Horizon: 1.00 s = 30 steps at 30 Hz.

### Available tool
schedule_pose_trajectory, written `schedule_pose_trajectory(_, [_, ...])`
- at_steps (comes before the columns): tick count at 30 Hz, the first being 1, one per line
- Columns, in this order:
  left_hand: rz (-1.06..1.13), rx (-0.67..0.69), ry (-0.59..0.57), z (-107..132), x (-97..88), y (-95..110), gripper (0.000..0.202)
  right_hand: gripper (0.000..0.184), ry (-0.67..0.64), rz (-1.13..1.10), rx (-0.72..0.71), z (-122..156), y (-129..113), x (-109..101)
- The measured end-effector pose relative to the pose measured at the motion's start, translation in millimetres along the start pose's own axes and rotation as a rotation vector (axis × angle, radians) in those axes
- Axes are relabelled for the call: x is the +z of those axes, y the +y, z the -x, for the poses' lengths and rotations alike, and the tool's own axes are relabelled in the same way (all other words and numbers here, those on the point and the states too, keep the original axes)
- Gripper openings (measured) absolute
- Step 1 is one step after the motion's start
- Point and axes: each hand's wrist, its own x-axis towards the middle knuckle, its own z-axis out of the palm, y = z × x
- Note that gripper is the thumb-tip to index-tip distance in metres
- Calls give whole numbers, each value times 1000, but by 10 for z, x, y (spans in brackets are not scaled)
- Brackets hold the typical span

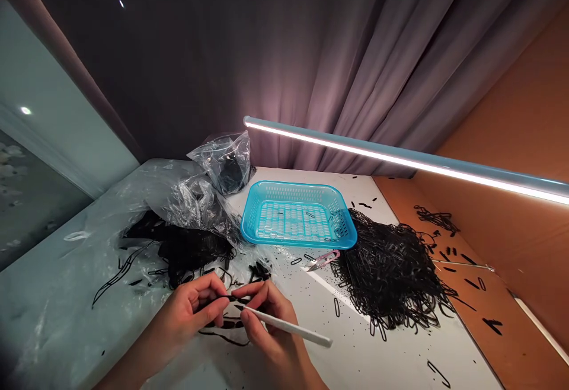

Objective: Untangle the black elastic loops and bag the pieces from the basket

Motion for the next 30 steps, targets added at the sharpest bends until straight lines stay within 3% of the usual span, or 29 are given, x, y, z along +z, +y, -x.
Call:
schedule_pose_trajectory(9, [115, -38, -75, -27, 9, -22, 18, 19, 59, -31, 17, -32, 26, 7])
schedule_pose_trajectory(16, [135, -7, -42, -46, 8, -67, 20, 19, 59, -136, 91, -65, 58, 11])
schedule_pose_trajectory(30, [156, -23, -31, -72, 42, -84, 17, 19, 94, -85, 54, -74, 77, 7])
